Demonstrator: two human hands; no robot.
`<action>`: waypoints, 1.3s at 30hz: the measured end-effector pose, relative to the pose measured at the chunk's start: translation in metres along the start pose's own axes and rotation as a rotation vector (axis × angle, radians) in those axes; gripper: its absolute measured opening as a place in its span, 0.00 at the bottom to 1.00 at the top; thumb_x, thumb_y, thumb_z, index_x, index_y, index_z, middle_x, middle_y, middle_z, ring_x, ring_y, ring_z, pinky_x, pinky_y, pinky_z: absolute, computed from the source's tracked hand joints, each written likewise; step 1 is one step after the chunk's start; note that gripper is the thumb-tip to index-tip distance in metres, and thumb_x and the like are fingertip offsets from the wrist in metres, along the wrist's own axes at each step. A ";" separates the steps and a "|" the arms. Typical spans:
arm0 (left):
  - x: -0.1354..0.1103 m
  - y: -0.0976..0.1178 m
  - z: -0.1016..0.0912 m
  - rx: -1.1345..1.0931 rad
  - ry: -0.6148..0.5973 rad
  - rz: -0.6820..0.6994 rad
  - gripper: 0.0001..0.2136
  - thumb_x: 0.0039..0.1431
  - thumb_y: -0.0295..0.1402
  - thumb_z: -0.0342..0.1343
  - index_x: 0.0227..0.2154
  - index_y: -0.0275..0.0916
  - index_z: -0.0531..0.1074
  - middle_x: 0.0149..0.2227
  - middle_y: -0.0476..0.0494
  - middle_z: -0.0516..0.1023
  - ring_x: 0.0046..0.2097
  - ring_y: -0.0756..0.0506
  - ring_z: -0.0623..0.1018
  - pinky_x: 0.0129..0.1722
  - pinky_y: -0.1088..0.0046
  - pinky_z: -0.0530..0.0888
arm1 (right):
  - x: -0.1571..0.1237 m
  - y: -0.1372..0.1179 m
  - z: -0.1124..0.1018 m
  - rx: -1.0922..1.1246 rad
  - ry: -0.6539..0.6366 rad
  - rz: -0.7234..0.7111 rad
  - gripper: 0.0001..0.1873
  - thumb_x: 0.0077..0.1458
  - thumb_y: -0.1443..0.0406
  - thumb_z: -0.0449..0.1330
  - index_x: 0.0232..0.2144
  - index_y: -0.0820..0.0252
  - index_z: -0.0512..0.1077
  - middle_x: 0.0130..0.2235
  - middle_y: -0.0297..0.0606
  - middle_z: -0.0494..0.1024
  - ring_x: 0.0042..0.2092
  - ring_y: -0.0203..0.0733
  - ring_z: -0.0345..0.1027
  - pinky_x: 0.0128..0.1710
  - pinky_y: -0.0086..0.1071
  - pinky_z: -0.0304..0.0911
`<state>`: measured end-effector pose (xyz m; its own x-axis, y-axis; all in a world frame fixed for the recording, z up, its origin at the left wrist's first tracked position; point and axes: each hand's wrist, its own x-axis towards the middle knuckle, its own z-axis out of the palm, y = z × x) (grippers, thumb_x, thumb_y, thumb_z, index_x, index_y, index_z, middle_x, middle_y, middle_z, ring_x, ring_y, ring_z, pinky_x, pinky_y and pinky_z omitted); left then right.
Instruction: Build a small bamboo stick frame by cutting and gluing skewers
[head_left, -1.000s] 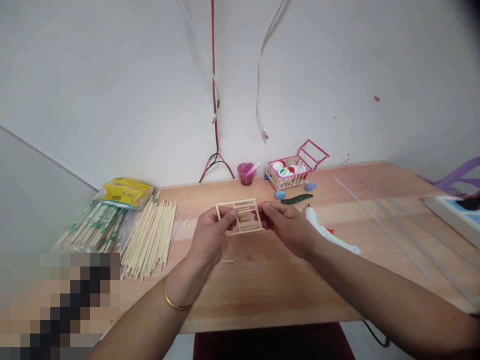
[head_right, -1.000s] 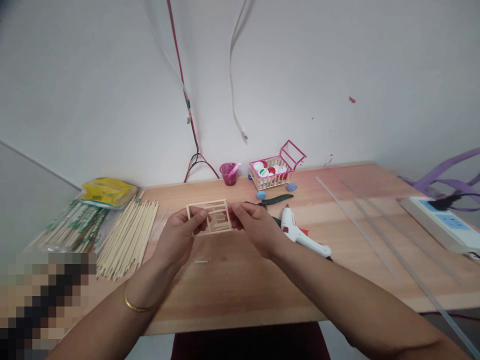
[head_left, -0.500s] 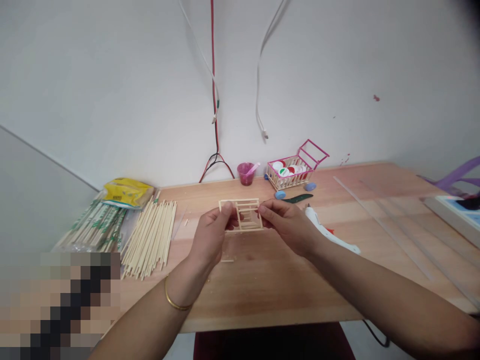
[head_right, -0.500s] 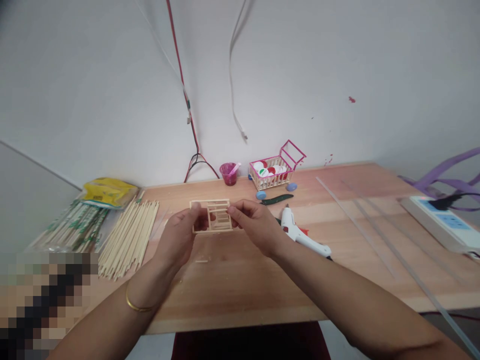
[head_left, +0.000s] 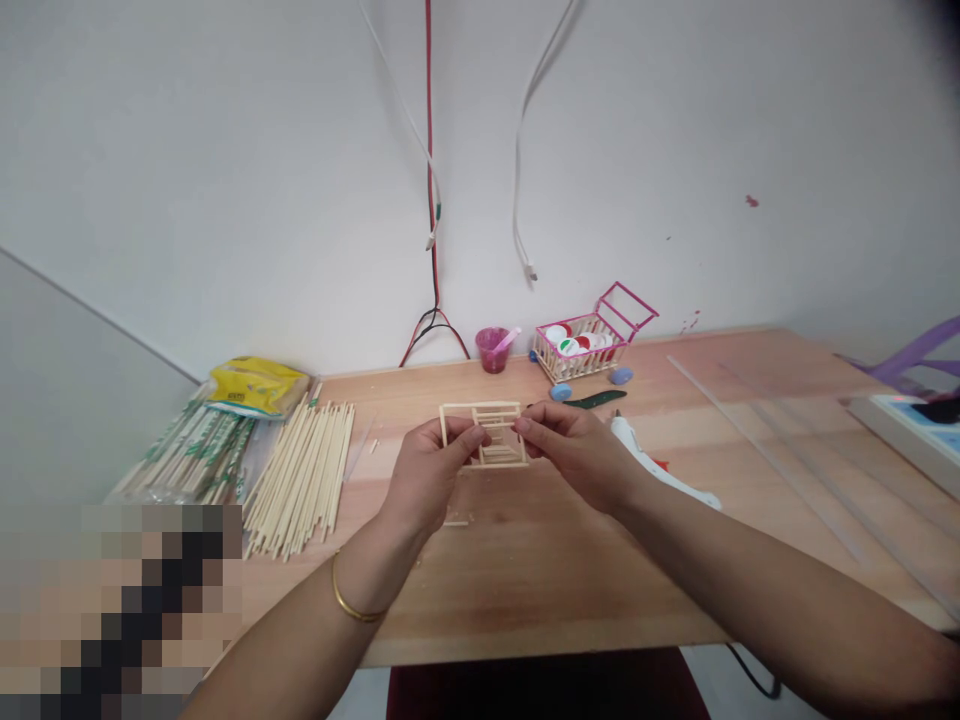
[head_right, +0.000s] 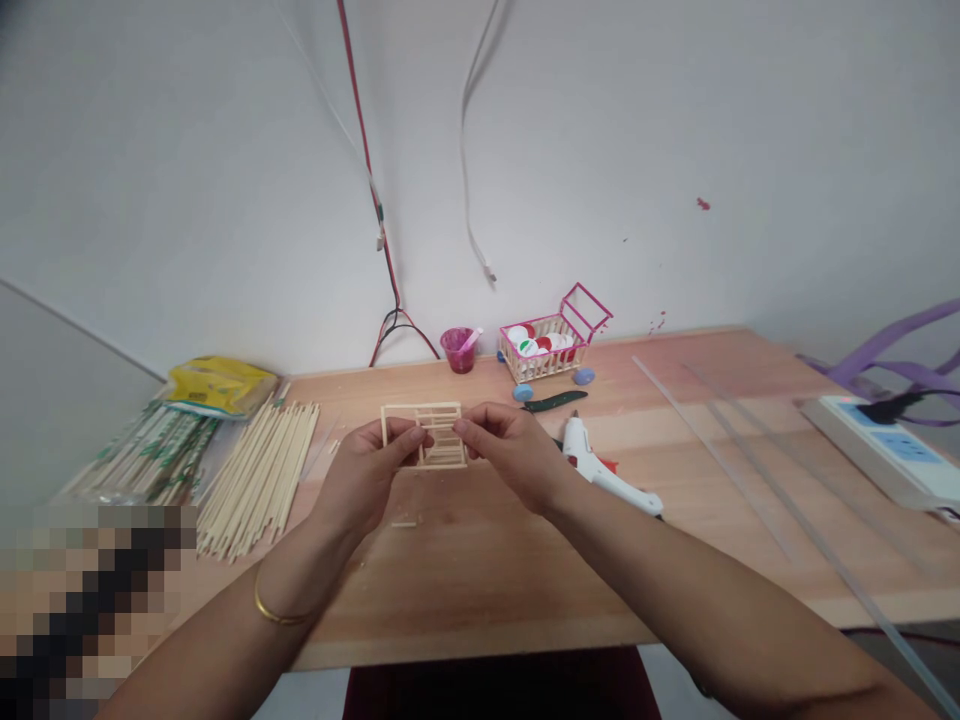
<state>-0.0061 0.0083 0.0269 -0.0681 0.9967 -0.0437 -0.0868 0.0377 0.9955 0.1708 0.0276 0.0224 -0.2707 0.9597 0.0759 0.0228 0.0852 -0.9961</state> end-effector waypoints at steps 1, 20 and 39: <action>0.000 0.000 0.000 -0.001 -0.005 -0.006 0.09 0.47 0.35 0.64 0.23 0.34 0.75 0.22 0.49 0.73 0.26 0.53 0.67 0.29 0.77 0.63 | 0.000 0.000 0.000 0.006 0.000 0.004 0.15 0.53 0.56 0.60 0.23 0.59 0.68 0.23 0.29 0.66 0.28 0.34 0.57 0.32 0.31 0.54; 0.002 -0.003 0.002 -0.116 0.016 -0.049 0.11 0.47 0.38 0.64 0.22 0.33 0.75 0.23 0.48 0.73 0.25 0.54 0.67 0.27 0.77 0.62 | 0.002 0.008 0.002 0.090 0.001 0.015 0.23 0.59 0.48 0.50 0.24 0.59 0.69 0.24 0.32 0.67 0.28 0.35 0.58 0.30 0.31 0.54; 0.004 0.003 -0.002 -0.379 -0.185 -0.085 0.17 0.47 0.38 0.65 0.38 0.32 0.77 0.40 0.35 0.79 0.40 0.44 0.77 0.39 0.69 0.72 | 0.010 0.006 0.000 0.519 -0.025 0.192 0.15 0.46 0.54 0.66 0.27 0.61 0.73 0.28 0.31 0.68 0.26 0.28 0.54 0.28 0.26 0.54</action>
<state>-0.0084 0.0119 0.0298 0.1312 0.9886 -0.0740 -0.4455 0.1255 0.8865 0.1682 0.0378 0.0171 -0.3315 0.9377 -0.1038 -0.4015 -0.2397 -0.8839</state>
